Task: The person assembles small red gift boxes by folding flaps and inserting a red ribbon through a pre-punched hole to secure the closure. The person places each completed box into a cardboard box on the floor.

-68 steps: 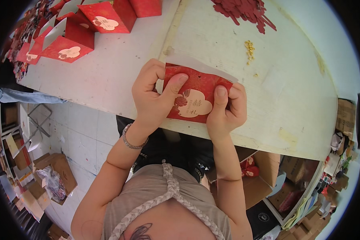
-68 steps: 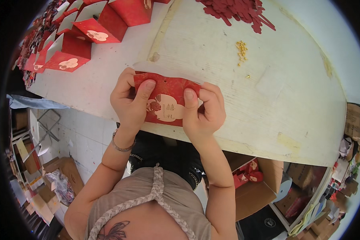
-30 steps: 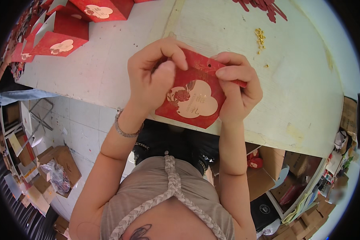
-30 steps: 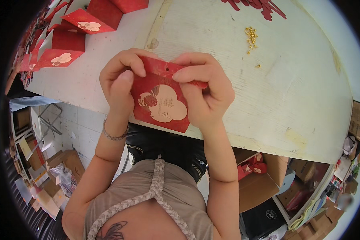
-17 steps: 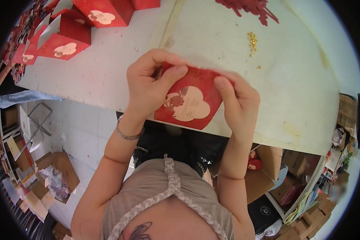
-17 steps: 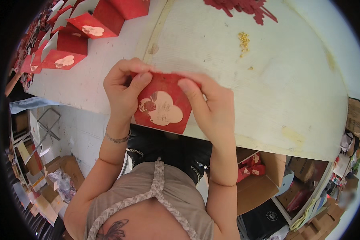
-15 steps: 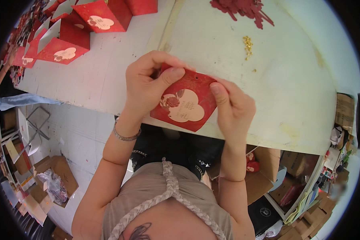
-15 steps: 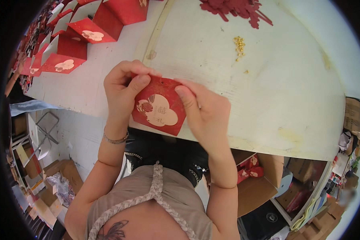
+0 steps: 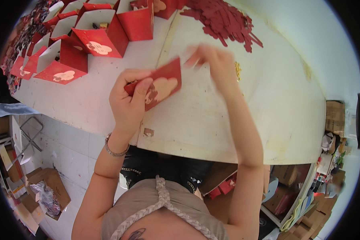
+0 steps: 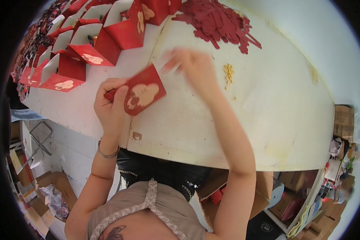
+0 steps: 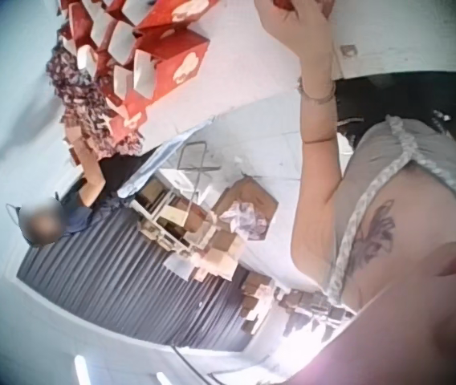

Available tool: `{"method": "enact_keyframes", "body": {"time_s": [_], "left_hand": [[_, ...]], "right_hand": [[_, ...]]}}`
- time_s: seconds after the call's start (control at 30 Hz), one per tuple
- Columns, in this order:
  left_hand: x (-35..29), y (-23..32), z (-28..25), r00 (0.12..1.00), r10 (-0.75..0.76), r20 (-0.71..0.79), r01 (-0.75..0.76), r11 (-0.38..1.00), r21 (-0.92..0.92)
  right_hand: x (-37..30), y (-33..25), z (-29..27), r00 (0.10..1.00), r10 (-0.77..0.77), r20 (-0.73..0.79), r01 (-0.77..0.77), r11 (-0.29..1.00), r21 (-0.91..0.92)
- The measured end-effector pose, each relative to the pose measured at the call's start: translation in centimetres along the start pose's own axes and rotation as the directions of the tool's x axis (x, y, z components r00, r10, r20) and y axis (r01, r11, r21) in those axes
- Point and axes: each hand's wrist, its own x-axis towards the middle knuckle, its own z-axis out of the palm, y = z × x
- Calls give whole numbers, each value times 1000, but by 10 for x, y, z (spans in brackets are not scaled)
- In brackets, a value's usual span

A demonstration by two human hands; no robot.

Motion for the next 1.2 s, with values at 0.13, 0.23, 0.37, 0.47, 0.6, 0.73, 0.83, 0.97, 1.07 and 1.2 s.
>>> {"method": "enact_keyframes", "body": {"time_s": [0.13,0.23,0.37,0.47,0.6,0.73,0.83,0.97,1.07,1.2], "left_hand": [[2,-9,7,985,119,126,-109,990,-86],[3,-10,2,975,208,85,-198,974,-108],[10,-14,-5,901,399,172,-413,909,56],[8,-5,-1,900,403,168,-421,902,91],[3,2,16,945,315,92,-325,939,114],[0,5,34,979,184,85,-192,977,94],[-10,6,49,966,241,95,-248,966,68],[-10,9,47,915,350,202,-361,932,22],[-15,6,49,947,276,166,-290,955,67],[-13,8,50,946,288,149,-301,951,75]], "right_hand": [[135,62,-74,661,-715,-227,-33,275,-961],[150,65,-59,934,-330,-138,-125,61,-990],[119,49,-38,923,-209,-324,-298,147,-943],[81,39,-69,870,-301,-391,-228,459,-859],[8,-19,-53,767,-25,-641,163,974,156],[-84,-52,16,921,145,-361,18,911,412],[-109,-44,39,934,253,-253,-149,918,368],[-117,-33,36,925,237,-296,-162,953,258],[-117,-28,30,936,223,-272,-188,971,148],[-117,13,-44,758,-267,-595,-231,743,-628]]}}
